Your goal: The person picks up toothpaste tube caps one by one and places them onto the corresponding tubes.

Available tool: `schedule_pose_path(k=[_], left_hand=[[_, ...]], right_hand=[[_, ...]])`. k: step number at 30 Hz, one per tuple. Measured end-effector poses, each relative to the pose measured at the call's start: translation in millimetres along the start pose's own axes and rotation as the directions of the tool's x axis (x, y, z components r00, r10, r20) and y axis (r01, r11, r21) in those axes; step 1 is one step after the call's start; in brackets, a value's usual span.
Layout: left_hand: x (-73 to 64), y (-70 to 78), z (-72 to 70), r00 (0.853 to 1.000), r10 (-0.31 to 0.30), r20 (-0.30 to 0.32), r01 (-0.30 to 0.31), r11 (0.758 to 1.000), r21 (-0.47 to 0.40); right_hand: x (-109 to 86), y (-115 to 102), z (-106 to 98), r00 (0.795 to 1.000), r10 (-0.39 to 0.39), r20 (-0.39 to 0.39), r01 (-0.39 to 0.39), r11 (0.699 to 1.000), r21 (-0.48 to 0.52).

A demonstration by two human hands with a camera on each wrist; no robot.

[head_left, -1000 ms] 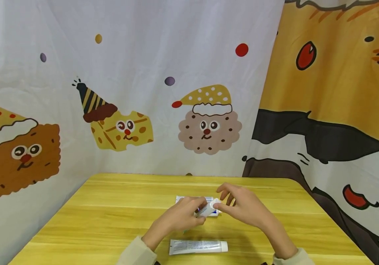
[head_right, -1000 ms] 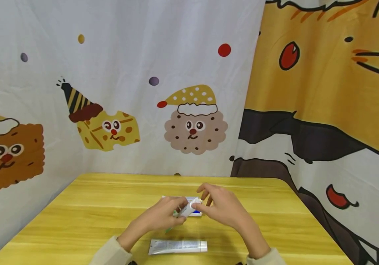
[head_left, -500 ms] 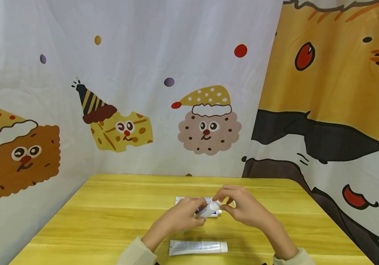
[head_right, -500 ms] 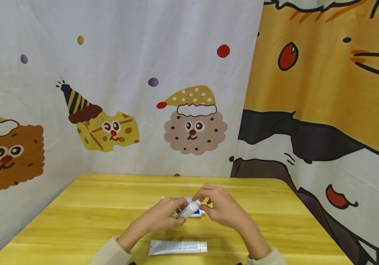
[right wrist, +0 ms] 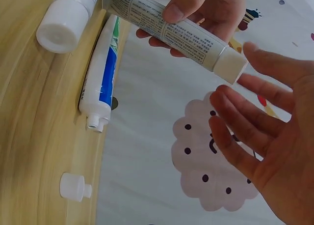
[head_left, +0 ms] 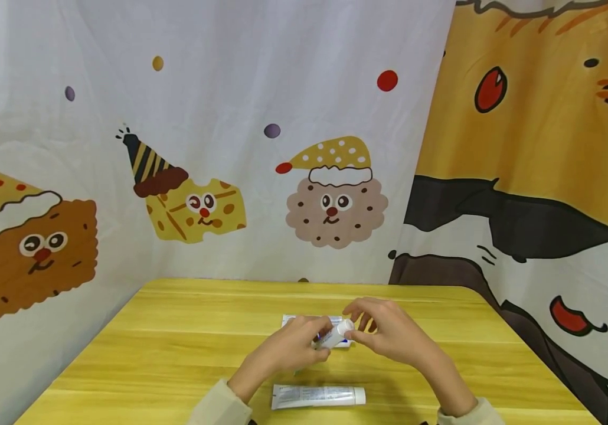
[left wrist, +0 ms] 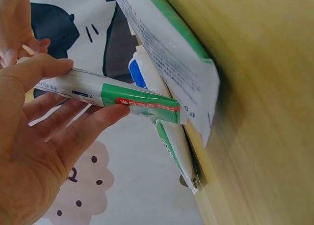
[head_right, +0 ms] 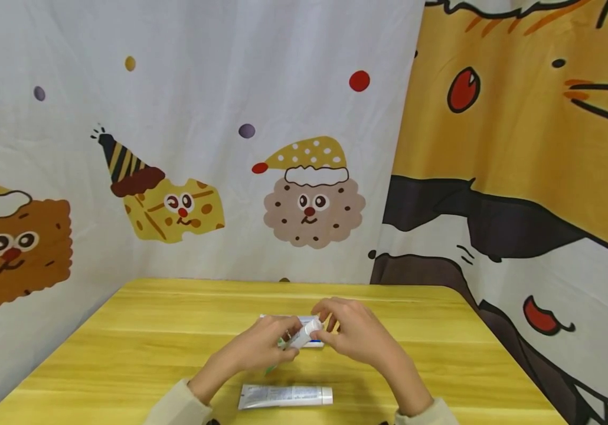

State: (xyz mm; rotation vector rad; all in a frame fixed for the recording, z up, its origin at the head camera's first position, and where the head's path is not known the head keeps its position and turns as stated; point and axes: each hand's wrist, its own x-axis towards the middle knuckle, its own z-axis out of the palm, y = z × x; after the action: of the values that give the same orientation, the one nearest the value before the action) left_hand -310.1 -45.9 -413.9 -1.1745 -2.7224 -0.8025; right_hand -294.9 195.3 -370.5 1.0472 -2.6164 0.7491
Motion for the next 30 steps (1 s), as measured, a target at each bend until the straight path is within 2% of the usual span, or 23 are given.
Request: schedule_pose_path(k=[5, 16, 25, 30], left_hand=[[-0.1, 0.0, -0.2, 1.0, 0.001, -0.003, -0.001, 1.0, -0.012], [-0.7, 0.1, -1.0, 1.0, 0.006, 0.009, -0.006, 1.0, -0.003], [-0.1, 0.5, -0.4, 1.0, 0.004, -0.002, -0.004, 1.0, 0.003], [0.8, -0.6, 0.6, 1.0, 0.0, -0.002, 0.0, 1.0, -0.002]], right_hand=[[0.1, -0.2, 0.9, 0.999, -0.035, 0.008, 0.035, 0.999, -0.001], [-0.8, 0.8, 3.3, 0.998, 0.056, -0.008, -0.056, 0.998, -0.029], [-0.7, 1.4, 3.6, 0.999, -0.034, 0.014, 0.034, 0.999, -0.006], [-0.5, 1.4, 5.0, 0.999, -0.026, 0.02, 0.026, 1.0, -0.002]])
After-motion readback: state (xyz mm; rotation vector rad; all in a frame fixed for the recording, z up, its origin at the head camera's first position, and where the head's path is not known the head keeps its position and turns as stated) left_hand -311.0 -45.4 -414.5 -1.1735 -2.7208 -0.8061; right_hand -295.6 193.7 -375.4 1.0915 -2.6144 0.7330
